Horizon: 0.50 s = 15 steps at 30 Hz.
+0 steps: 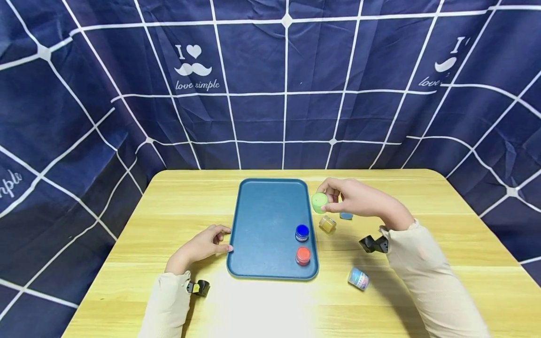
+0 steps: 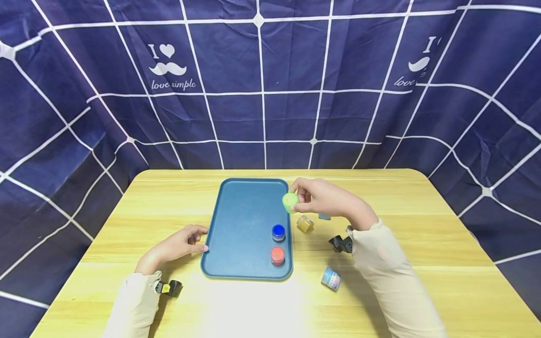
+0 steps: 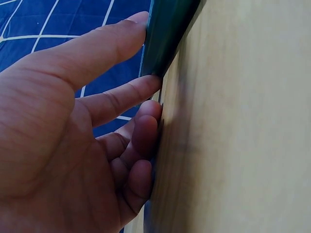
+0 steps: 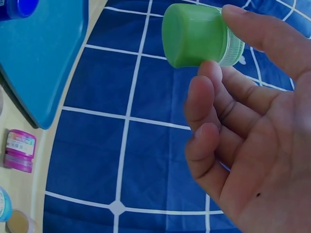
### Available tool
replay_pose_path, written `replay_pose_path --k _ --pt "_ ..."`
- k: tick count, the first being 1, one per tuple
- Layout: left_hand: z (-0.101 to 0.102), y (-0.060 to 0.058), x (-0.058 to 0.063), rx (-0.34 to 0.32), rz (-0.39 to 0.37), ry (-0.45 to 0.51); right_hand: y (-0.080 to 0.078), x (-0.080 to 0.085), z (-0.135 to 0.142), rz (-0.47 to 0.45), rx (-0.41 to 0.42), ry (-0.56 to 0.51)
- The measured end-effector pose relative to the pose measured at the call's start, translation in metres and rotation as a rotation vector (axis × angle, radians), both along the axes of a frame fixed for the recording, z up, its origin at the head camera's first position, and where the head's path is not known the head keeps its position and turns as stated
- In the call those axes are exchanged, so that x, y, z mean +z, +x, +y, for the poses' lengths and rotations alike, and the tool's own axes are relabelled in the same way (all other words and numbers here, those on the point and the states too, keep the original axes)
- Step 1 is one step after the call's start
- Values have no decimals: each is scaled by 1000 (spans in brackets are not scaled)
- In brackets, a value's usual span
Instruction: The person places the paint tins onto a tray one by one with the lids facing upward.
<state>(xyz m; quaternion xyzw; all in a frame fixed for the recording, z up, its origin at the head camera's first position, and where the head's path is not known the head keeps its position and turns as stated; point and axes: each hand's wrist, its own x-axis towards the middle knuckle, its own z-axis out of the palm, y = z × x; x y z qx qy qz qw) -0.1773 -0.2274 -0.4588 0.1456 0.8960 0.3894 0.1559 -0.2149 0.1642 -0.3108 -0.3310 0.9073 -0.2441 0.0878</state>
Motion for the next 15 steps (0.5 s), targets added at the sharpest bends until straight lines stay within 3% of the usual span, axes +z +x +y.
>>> replay_pose_path --k 15 --pt "-3 -1 -3 -8 4 10 -25 -33 -2 -90 3 -29"
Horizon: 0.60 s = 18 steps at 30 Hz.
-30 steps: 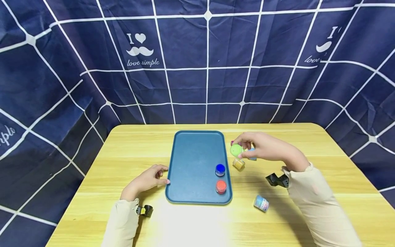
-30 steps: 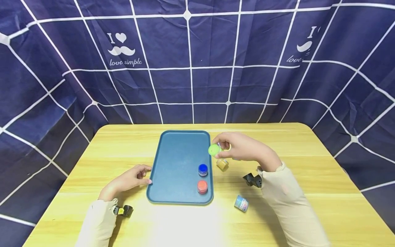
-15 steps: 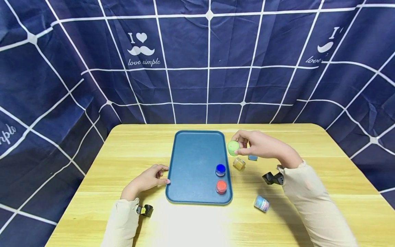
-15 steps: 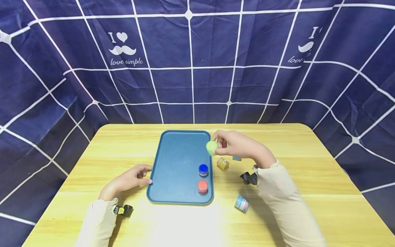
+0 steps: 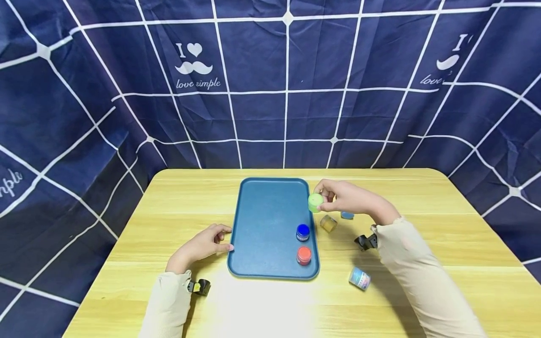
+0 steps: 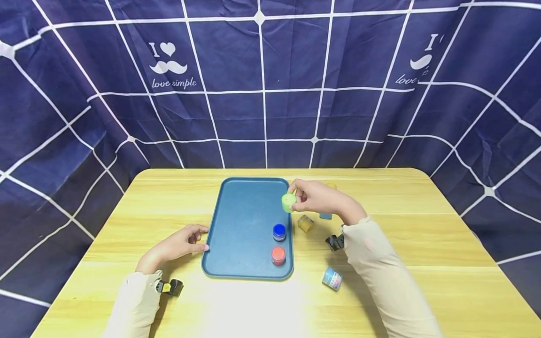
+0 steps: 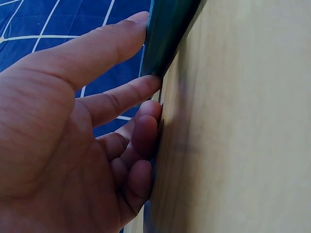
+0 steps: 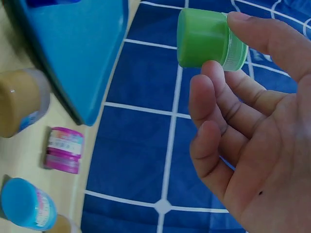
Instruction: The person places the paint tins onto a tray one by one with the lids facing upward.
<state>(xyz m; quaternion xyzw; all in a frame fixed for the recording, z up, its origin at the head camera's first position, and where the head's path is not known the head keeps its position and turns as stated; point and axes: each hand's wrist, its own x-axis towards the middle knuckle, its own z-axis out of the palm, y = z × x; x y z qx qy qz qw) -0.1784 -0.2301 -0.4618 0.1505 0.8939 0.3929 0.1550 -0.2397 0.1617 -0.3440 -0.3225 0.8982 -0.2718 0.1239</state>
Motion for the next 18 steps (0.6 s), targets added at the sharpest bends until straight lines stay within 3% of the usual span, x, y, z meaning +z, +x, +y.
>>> replay_pose_path --k 6,18 --pt "0 0 -1 -5 -5 6 -12 -15 -1 -7 -4 -19" --pt "0 -1 0 6 -4 0 -26 -37 -7 -64 -38 69"
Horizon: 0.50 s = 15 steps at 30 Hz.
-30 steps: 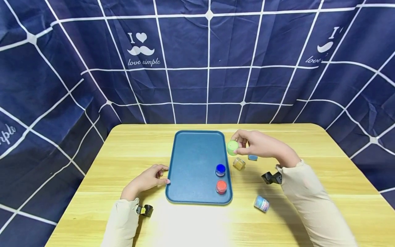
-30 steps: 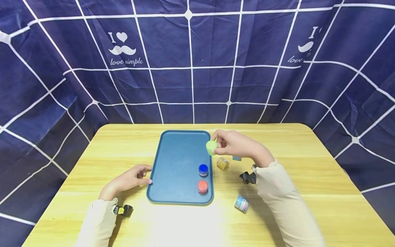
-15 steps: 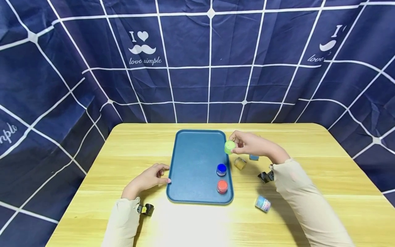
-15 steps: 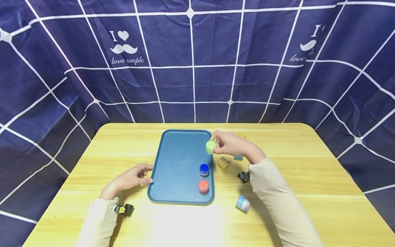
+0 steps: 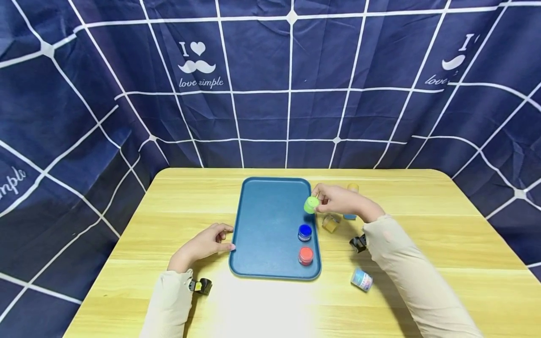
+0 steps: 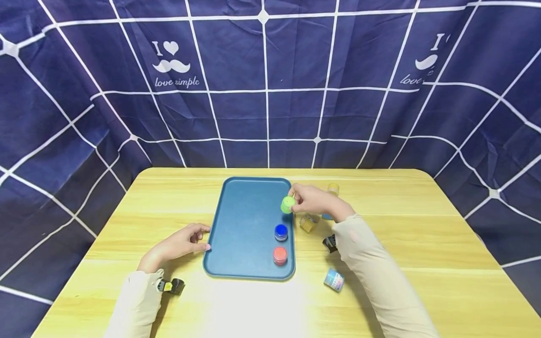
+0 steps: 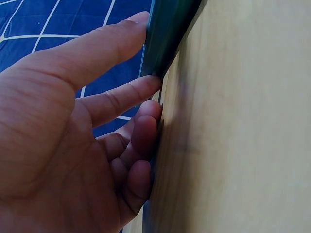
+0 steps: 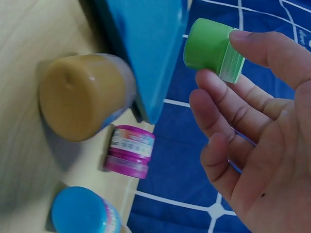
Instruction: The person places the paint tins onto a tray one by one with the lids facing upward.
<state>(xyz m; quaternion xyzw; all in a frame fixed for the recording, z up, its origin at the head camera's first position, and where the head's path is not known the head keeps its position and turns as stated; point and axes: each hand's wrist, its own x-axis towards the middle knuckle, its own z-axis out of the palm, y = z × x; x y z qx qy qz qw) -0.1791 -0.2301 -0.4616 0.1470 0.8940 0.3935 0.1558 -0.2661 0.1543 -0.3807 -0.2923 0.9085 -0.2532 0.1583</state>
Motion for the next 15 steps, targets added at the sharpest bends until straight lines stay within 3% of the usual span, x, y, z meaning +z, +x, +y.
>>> replay_pose_path --k 7,15 --pt "0 0 0 -9 -3 14 -6 -12 -5 -7 9 34" --pt "-2 -1 -2 -9 -5 26 -10 -15 -15 -23 37 146"
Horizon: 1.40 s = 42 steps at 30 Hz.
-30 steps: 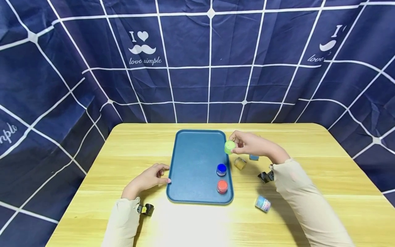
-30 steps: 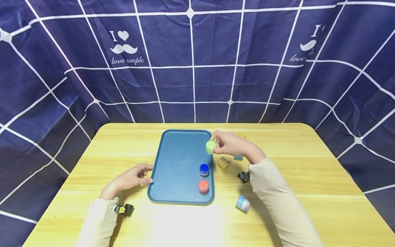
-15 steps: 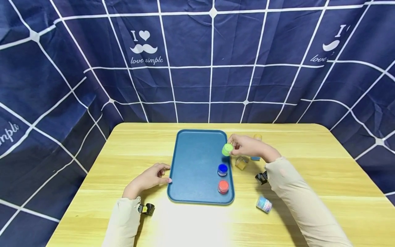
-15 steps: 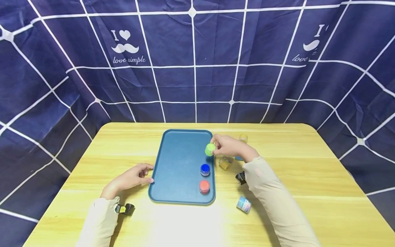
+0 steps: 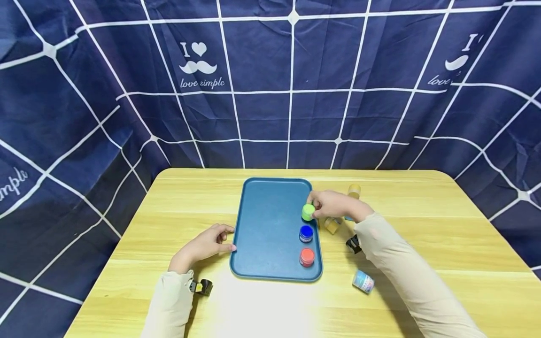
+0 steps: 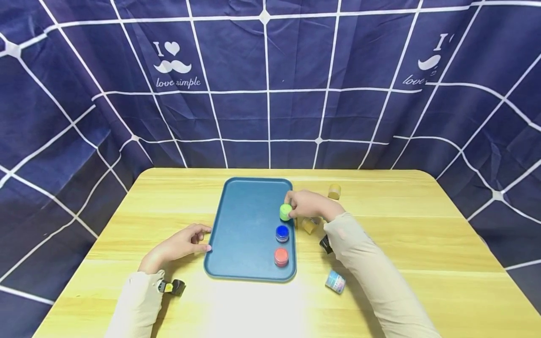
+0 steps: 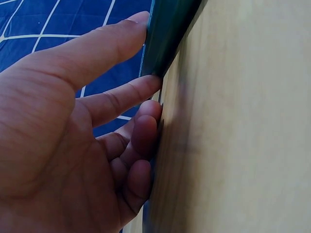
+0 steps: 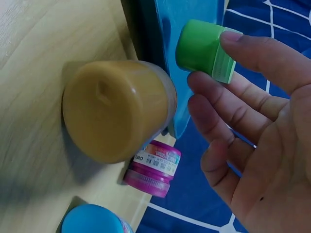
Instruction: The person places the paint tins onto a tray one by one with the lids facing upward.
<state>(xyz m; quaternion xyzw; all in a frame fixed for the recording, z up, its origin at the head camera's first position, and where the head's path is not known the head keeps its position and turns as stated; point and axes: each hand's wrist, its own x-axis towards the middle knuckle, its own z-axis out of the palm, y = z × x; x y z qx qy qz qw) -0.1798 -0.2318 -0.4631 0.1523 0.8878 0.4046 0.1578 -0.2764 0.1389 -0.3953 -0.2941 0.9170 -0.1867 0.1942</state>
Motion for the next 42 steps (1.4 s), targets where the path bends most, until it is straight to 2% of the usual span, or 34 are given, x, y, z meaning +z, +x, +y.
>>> replay_pose_path --k 10,19,30,34,37,39,42 --pt "0 1 1 2 0 2 0 -4 -6 -23 -8 44" --pt "4 2 4 11 3 -17 1 -5 -3 -16 -14 21" --pt "3 1 4 15 2 -21 3 -2 -11 48 -1 82" --pt "2 1 3 6 5 -24 3 -4 -9 38 -8 66" --pt "1 1 2 5 6 -22 4 -4 -6 -6 -15 34" --pt "2 2 2 5 6 -17 4 -2 -1 -41 -15 8" --pt "2 2 3 0 13 -25 2 4 6 -29 3 -34"
